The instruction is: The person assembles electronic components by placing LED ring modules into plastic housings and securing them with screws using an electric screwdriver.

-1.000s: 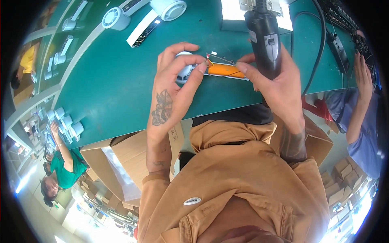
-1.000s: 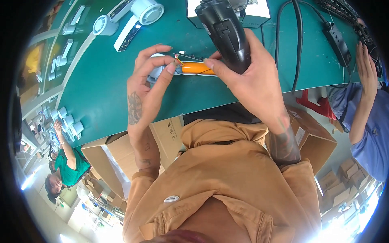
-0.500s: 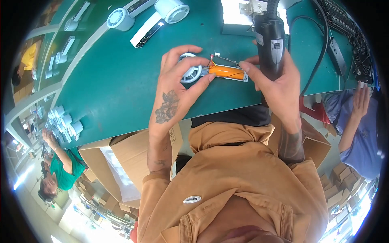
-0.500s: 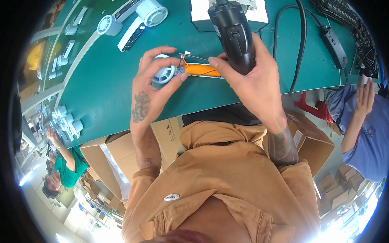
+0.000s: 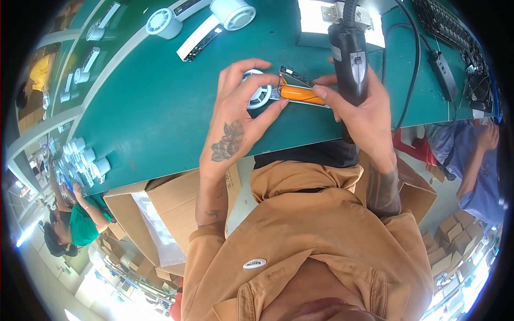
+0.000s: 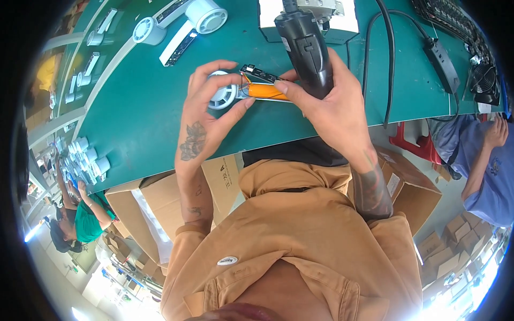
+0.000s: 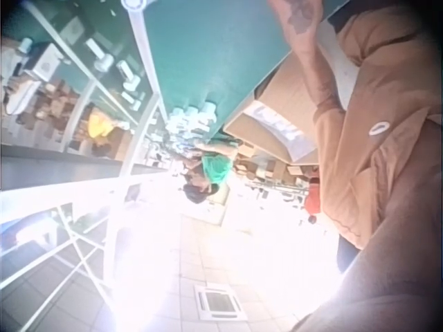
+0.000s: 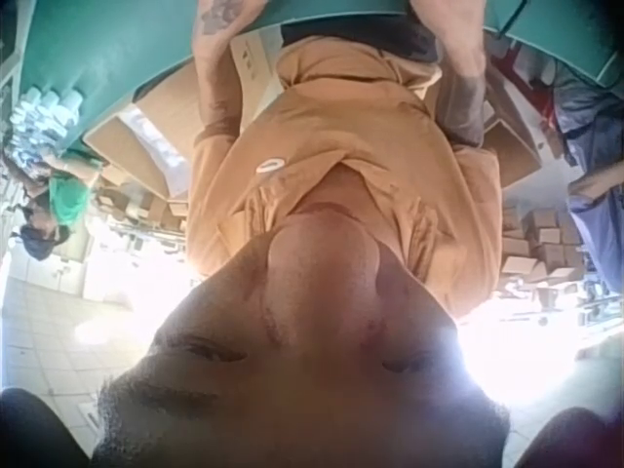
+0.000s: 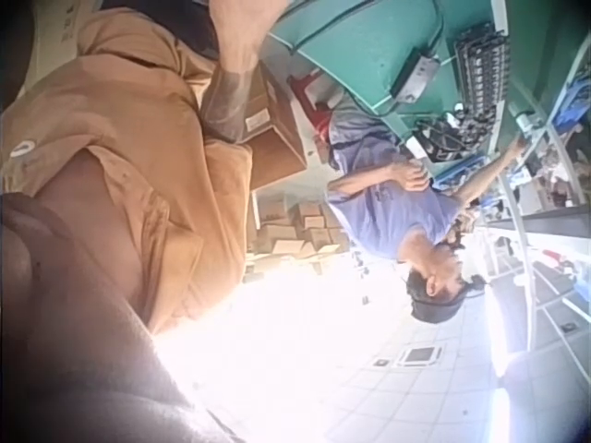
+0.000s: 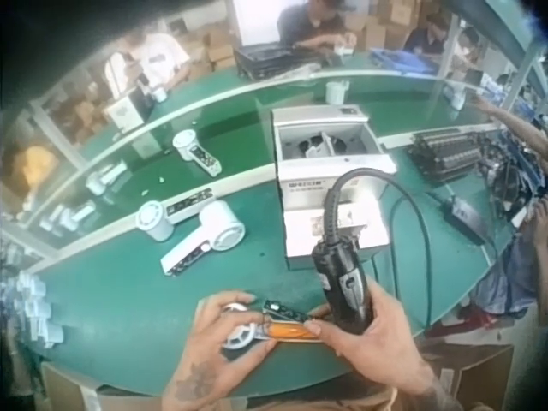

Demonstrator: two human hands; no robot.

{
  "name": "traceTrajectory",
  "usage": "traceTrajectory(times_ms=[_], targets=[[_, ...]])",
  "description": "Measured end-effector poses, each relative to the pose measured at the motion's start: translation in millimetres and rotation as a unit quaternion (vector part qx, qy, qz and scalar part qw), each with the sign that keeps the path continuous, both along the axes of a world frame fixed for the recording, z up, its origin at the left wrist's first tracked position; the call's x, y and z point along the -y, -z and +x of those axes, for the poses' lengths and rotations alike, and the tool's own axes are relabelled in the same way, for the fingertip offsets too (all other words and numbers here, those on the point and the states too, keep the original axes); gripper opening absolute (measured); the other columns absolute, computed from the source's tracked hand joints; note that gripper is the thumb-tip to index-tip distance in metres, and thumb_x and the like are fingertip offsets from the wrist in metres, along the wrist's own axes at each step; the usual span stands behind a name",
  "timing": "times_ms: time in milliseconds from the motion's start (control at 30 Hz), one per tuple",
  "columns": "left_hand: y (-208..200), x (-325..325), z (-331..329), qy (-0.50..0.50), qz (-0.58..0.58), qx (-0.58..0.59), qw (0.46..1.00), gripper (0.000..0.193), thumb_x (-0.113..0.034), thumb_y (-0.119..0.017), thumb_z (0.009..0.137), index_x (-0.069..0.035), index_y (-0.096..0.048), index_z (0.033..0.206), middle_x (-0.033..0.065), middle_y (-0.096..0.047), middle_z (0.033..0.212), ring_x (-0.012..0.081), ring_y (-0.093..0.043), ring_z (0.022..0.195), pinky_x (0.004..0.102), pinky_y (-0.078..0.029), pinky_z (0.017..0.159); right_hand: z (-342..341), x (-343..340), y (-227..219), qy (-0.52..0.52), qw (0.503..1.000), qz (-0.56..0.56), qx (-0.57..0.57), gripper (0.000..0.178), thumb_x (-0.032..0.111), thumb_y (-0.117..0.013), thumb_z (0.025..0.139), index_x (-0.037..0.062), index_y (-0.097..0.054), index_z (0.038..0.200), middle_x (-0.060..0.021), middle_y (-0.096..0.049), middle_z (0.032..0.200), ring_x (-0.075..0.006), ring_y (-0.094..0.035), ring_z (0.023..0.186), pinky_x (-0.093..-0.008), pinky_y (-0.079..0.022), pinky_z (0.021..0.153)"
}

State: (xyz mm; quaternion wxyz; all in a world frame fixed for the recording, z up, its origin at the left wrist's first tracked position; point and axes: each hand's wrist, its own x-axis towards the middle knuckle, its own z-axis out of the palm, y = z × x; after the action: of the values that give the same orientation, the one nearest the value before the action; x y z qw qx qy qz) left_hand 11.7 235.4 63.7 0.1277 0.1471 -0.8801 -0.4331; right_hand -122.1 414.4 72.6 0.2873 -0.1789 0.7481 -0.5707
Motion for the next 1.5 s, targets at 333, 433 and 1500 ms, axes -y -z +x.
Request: traceTrajectory(times_ms=[333, 433, 1500], targets=[[1, -2, 3, -0.023, 0.002, -0.05, 0.999, 0.041, -0.01, -0.086, 0.076, -0.007, -0.07, 0.113, 0.0096, -0.062, 0.128, 0.0299, -0.052, 0.131, 0.0403, -0.045, 0.104, 12, -2, -4, 0.007, 0.993, 0.046, -0.111, 0.052, 0.015, -0.082, 0.084, 0.002, -0.057, 0.127, -0.0125, -0.074, 0.101, -0.0178, -0.071, 0.091, -0.0314, -0.055, 0.082], [-4, 2, 2, 0.012, -0.016, -0.062, 0.998, 0.046, -0.011, -0.086, 0.075, -0.008, -0.07, 0.117, 0.0085, -0.063, 0.129, 0.031, -0.05, 0.134, 0.0425, -0.043, 0.106, 12, -4, -1, -0.006, 0.992, 0.034, -0.122, 0.053, 0.015, -0.083, 0.084, 0.0022, -0.057, 0.128, -0.0131, -0.074, 0.102, -0.0177, -0.071, 0.091, -0.0309, -0.055, 0.082], [12, 11, 1, 0.198, -0.321, -0.125, 0.918, 0.028, -0.003, -0.07, 0.081, -0.005, -0.074, 0.109, 0.0005, -0.069, 0.128, 0.0259, -0.061, 0.121, 0.0457, -0.048, 0.099, -51, -60, -52, 0.079, 0.883, -0.459, 0.048, 0.069, 0.054, -0.045, 0.104, -0.007, -0.045, 0.136, -0.0062, -0.048, 0.085, -0.0113, -0.043, 0.061, -0.0251, -0.037, 0.056]])
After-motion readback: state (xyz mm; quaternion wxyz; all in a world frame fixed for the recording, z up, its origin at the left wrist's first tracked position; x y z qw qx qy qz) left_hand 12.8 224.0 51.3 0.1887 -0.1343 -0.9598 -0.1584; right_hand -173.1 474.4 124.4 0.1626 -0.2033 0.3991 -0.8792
